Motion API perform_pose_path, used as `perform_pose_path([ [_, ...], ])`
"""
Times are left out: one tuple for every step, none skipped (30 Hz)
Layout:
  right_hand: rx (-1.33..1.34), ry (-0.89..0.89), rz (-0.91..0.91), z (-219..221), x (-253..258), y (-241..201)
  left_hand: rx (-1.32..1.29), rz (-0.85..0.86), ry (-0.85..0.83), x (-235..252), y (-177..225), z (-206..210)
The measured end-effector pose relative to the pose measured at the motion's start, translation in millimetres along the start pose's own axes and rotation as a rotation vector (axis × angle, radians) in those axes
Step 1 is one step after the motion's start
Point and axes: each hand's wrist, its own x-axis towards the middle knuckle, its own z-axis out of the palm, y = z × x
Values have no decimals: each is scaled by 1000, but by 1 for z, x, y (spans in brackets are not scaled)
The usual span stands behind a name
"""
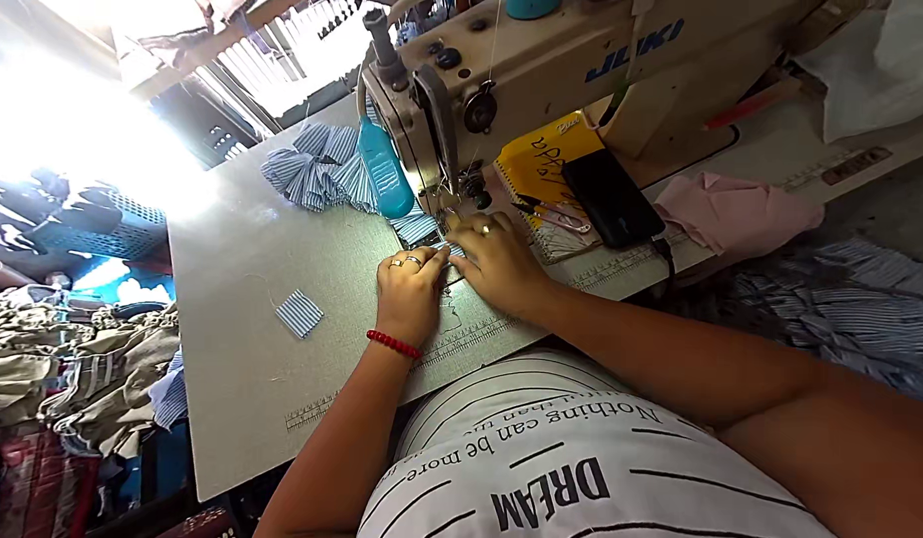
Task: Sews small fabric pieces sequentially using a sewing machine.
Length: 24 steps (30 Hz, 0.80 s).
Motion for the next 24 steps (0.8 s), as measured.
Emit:
perform_pose_path([
  [-72,-28,-35,-2,-10,0,5,-8,-9,0,0,0],
  [-144,-62,-60,-3,-18,1,12,-18,-23,1,-1,0],
  [-190,-102,-72,-3,-23,3,19,-26,-44,1,-1,0],
  [-219,-129,-70,-2,-26,5,27,-30,-62,3,-2,0],
  [-227,-141,-58,-1,-26,6,32,-30,-71,4,-3,-1],
  [-227,-148,-44,-1,-25,6,34,-29,-74,6,-5,-1],
  [-224,-157,-31,0,-23,5,34,-31,-76,7,-7,-1],
  [-222,-168,-20,-1,-21,5,36,-33,-77,9,-8,-1],
  [-217,-176,-10,-1,-20,4,41,-36,-80,10,-9,-1],
  [-215,-185,1,-1,-19,3,48,-38,-84,11,-10,-1],
  [-213,-190,10,0,-18,3,56,-43,-90,11,-10,-1],
  [-211,-197,20,0,-17,2,60,-51,-96,11,-10,-1],
  [-209,-208,29,0,-16,2,64,-60,-98,12,-10,-1],
  [-209,-212,35,0,-16,1,64,-67,-95,12,-11,-1],
  [-207,-211,36,0,-15,1,61,-70,-87,12,-12,0],
  [-206,-218,42,0,-15,1,61,-73,-84,13,-13,0],
  [-206,-224,47,0,-14,1,62,-77,-85,13,-14,0],
  [-205,-232,51,0,-14,1,62,-79,-87,13,-14,0],
  [-206,-236,55,-1,-13,1,62,-80,-88,13,-14,0],
  [-208,-239,56,-1,-13,0,60,-78,-85,13,-14,1],
  [-210,-237,53,-1,-14,1,60,-74,-81,13,-15,1],
  [-211,-235,50,-1,-13,1,61,-69,-80,14,-15,0],
  [-210,-234,48,0,-14,1,59,-64,-80,13,-15,0],
  [-210,-232,47,0,-14,1,58,-61,-81,13,-15,0],
])
